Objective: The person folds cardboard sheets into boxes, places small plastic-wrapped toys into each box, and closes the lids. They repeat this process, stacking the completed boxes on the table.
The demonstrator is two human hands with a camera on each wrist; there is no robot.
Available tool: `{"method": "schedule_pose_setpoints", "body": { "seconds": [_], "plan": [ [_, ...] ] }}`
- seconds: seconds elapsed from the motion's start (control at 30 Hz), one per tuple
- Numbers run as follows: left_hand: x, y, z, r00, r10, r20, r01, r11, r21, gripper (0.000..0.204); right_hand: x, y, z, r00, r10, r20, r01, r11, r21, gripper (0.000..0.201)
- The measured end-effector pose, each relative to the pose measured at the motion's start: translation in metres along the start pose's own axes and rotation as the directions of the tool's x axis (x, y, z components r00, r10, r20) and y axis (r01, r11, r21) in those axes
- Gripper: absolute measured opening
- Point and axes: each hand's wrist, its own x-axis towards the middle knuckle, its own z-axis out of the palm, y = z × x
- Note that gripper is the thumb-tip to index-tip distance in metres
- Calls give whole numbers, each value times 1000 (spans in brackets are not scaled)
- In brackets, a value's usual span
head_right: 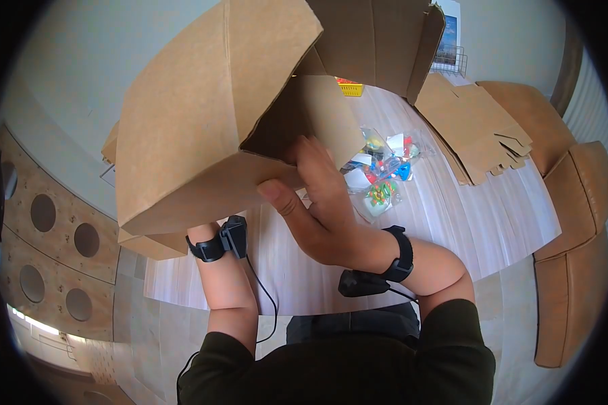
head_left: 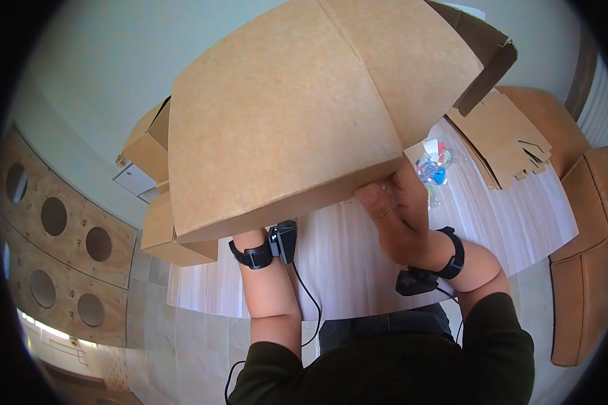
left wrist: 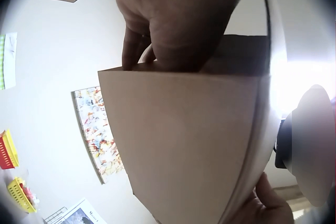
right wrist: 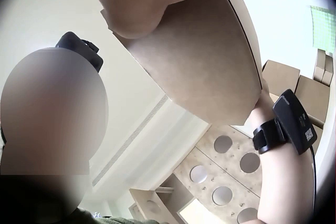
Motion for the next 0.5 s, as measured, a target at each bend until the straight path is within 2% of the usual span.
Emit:
{"method": "schedule_pose_setpoints", "body": {
  "seconds": [0.13, 0.23, 0.3, 0.37, 0.5],
  "plan": [
    [2, -1, 4, 1000, -13, 28, 14, 1000, -10, 63, 10, 9, -4, 994, -74, -76, 75, 997, 14, 29],
    [2, -2, 6, 999, -21, 44, 21, 1000, -19, 60, 25, -4, -14, 992, 5, -130, 15, 988, 152, 28],
    [3, -4, 8, 998, -20, 51, 21, 1000, -22, 58, 31, 0, -25, 992, 56, -113, -33, 980, 196, 28],
    [3, -4, 8, 998, -22, 61, 24, 999, -28, 57, 38, 3, -27, 992, 27, -120, 2, 973, 231, 28],
    [2, -5, 10, 996, -28, 89, 31, 999, -40, 54, 41, 2, -29, 982, -9, -186, 41, 985, 166, 28]
  ]
}}
